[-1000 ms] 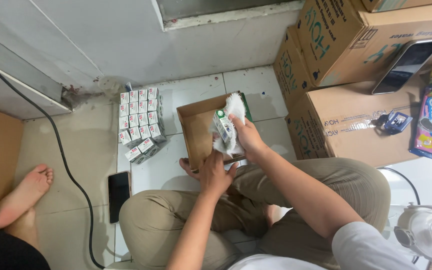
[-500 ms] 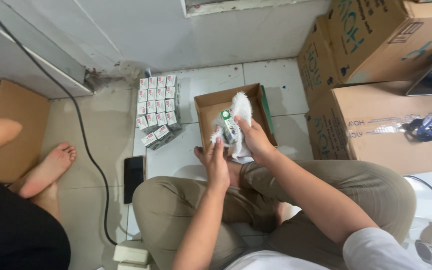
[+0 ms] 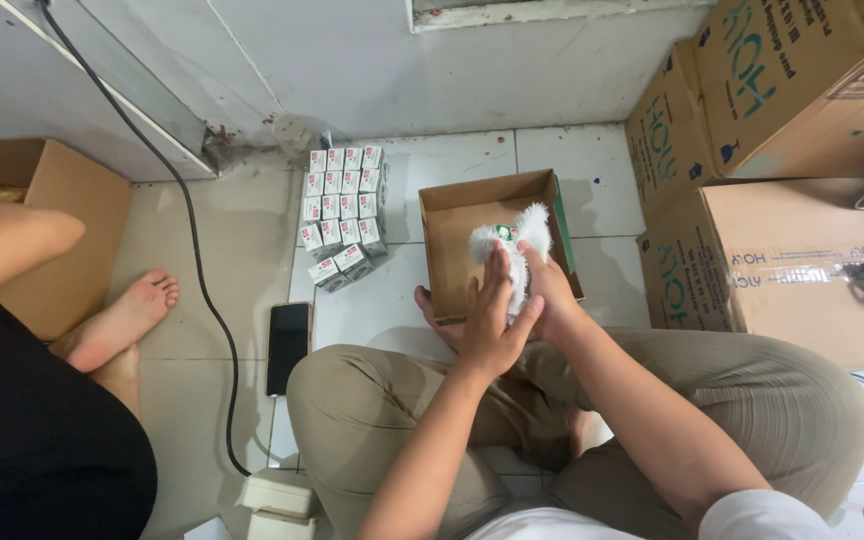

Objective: Wrapping small boxes in protective foam padding and placing them into a larger cardboard box

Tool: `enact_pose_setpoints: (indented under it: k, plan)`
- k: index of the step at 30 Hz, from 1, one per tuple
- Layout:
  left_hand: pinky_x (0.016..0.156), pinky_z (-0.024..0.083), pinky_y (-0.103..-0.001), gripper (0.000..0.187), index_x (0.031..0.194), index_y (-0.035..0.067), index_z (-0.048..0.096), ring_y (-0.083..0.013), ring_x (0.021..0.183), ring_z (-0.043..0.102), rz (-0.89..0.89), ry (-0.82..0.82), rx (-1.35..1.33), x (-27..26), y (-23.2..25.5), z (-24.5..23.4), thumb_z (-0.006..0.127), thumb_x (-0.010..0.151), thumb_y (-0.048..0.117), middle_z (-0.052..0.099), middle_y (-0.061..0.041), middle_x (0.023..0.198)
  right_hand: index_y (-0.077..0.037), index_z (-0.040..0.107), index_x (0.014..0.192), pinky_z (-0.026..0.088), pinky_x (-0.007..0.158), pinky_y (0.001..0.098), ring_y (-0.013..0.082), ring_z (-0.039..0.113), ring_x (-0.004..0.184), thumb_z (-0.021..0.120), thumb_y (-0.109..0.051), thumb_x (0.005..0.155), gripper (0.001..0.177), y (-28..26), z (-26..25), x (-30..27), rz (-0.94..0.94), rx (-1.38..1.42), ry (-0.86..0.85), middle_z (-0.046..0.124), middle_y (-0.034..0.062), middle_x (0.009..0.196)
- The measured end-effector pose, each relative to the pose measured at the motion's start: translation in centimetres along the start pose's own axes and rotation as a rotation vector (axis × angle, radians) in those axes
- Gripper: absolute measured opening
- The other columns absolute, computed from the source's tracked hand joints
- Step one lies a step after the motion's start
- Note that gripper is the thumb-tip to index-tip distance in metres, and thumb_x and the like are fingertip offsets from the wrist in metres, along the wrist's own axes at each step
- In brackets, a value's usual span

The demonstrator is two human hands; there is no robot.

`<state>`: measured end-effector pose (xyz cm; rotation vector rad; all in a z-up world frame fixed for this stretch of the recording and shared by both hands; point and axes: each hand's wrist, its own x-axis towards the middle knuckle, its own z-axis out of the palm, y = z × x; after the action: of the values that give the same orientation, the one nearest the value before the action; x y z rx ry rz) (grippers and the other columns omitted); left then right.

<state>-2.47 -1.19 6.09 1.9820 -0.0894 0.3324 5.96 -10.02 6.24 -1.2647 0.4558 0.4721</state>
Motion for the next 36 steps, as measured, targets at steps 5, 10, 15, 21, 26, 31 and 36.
enact_pose_setpoints:
  k: [5,10,15,21,26,31,36]
  plan:
    - [0.119,0.005,-0.067,0.07,0.164,0.007,0.012,-0.0418,0.155,0.017,-0.113,-0.028,-0.098,0.7,-2.1,-0.4,0.034,0.107,0.041,0.018,-0.02,0.169,-0.004,0.06,0.129,0.06,0.063,0.0409,0.0222,0.067,0.078,0.066,-0.041,0.102,0.046,0.4,0.5,0.1,0.016,-0.017,-0.04,0.067,0.0106,0.092]
    - [0.125,0.01,-0.056,0.058,0.161,0.015,0.032,-0.0351,0.152,0.03,-0.209,0.068,-0.199,1.3,-2.9,-0.8,0.034,0.106,0.032,0.035,-0.014,0.165,-0.006,0.048,0.147,0.06,0.08,0.0525,0.0275,0.069,0.095,0.061,-0.041,0.104,0.057,0.5,0.6,0.0,0.042,-0.092,-0.064,0.068,0.0168,0.109]
    - [0.12,-0.012,-0.051,0.046,0.143,0.042,0.055,-0.0017,0.141,0.048,-0.336,0.229,0.058,0.0,-2.2,-1.0,0.049,0.101,0.025,0.052,0.024,0.151,-0.011,0.038,0.156,0.056,0.091,0.0601,0.0336,0.067,0.111,0.062,-0.042,0.102,0.066,0.9,1.0,-0.5,0.07,-0.094,-0.057,0.065,0.022,0.124]
    - [0.121,0.032,-0.047,0.04,0.144,-0.001,0.05,-0.0343,0.147,0.035,0.174,0.505,-0.168,-1.7,-0.3,1.0,0.037,0.107,0.001,0.04,-0.022,0.159,0.0,0.062,0.12,0.057,0.052,0.0398,0.024,0.065,0.064,0.069,-0.034,0.097,0.042,-0.8,2.7,-3.5,0.059,-0.08,-0.021,0.065,0.0142,0.079]
    - [0.124,0.023,-0.048,0.045,0.151,-0.007,0.038,-0.0363,0.152,0.024,0.264,0.473,-0.229,-3.0,-0.8,1.6,0.035,0.108,0.002,0.03,-0.023,0.163,-0.004,0.064,0.118,0.056,0.047,0.0414,0.025,0.066,0.061,0.075,-0.037,0.093,0.043,0.5,2.2,-2.7,0.078,-0.078,-0.03,0.066,0.0151,0.076]
    - [0.126,0.017,-0.048,0.049,0.154,-0.006,0.032,-0.0354,0.153,0.022,0.221,0.426,-0.226,-3.5,1.1,-0.1,0.034,0.107,0.008,0.027,-0.023,0.165,-0.005,0.063,0.12,0.058,0.05,0.0416,0.0253,0.068,0.064,0.079,-0.035,0.089,0.046,0.3,2.4,-3.2,0.085,-0.116,-0.088,0.069,0.0166,0.081]
    - [0.124,0.013,-0.058,0.032,0.121,0.009,0.065,-0.0286,0.138,0.055,0.185,0.612,-0.074,-1.9,0.8,-1.9,0.048,0.1,-0.008,0.058,-0.013,0.149,-0.005,0.062,0.119,0.06,0.054,0.0419,0.0248,0.07,0.068,0.082,-0.028,0.087,0.044,-1.0,2.9,-4.5,0.008,-0.059,-0.172,0.07,0.017,0.086]
